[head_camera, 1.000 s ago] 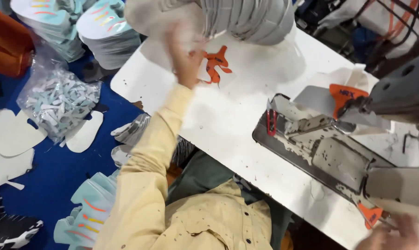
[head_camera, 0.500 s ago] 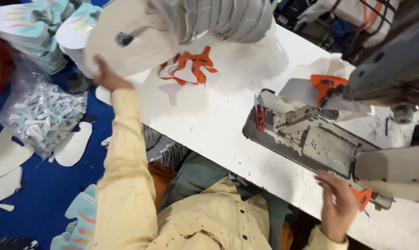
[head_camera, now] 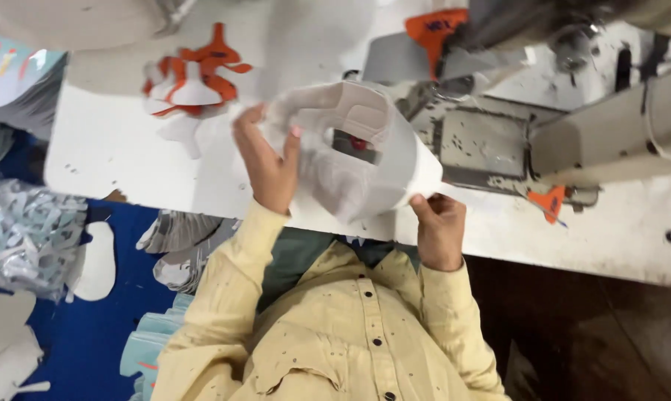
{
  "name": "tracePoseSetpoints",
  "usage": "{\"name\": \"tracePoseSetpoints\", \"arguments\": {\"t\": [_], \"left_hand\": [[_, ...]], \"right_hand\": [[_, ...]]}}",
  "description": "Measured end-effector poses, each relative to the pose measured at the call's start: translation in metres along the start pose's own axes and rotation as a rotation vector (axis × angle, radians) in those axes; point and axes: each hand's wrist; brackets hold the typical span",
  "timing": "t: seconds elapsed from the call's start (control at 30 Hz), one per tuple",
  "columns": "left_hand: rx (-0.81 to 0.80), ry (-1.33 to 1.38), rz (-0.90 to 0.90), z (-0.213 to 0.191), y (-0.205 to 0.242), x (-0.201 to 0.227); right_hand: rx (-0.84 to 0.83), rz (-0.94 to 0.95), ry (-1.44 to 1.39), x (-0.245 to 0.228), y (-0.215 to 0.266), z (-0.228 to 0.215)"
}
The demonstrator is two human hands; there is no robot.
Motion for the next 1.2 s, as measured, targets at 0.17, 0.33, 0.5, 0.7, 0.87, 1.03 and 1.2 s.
{"name": "tracePoseSetpoints", "arguments": {"t": [0.17,0.33,0.5,0.7,0.87,1.03,1.2], "left_hand": [[-0.633,0.477,-0.363,0.018,0.022,0.089],[-0.642,0.809,-0.507,0.031,0.018,0.076],[-0.609,0.757,-0.478,0.034,0.019,0.079],[-0.445,0.794,-0.280,0.024,0.002,0.096],[-0.641,0.583,-0.226,0.017,-0.001,0.090],[-0.578,0.569,-0.405,0.023,0.018,0.085],[-0.487,0.669,-0.533,0.030,0.025,0.087]], "right_hand": [[0.125,-0.067,0.434,-0.028,-0.018,0.057],[-0.035,-0.071,0.508,-0.064,-0.023,0.067],[-0.054,0.163,0.000,-0.070,-0.031,0.050],[-0.041,0.127,0.469,-0.083,-0.040,0.065],[-0.074,0.161,0.401,-0.088,-0.043,0.065],[-0.052,0.172,0.421,-0.089,-0.039,0.066],[-0.114,0.111,0.502,-0.084,-0.037,0.075]]}}
Point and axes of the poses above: each hand's wrist, its own y-axis away from the middle knuckle, its own z-axis out of the palm, x = y × z, and after that the axes turned 4 degrees about -z, right-handed
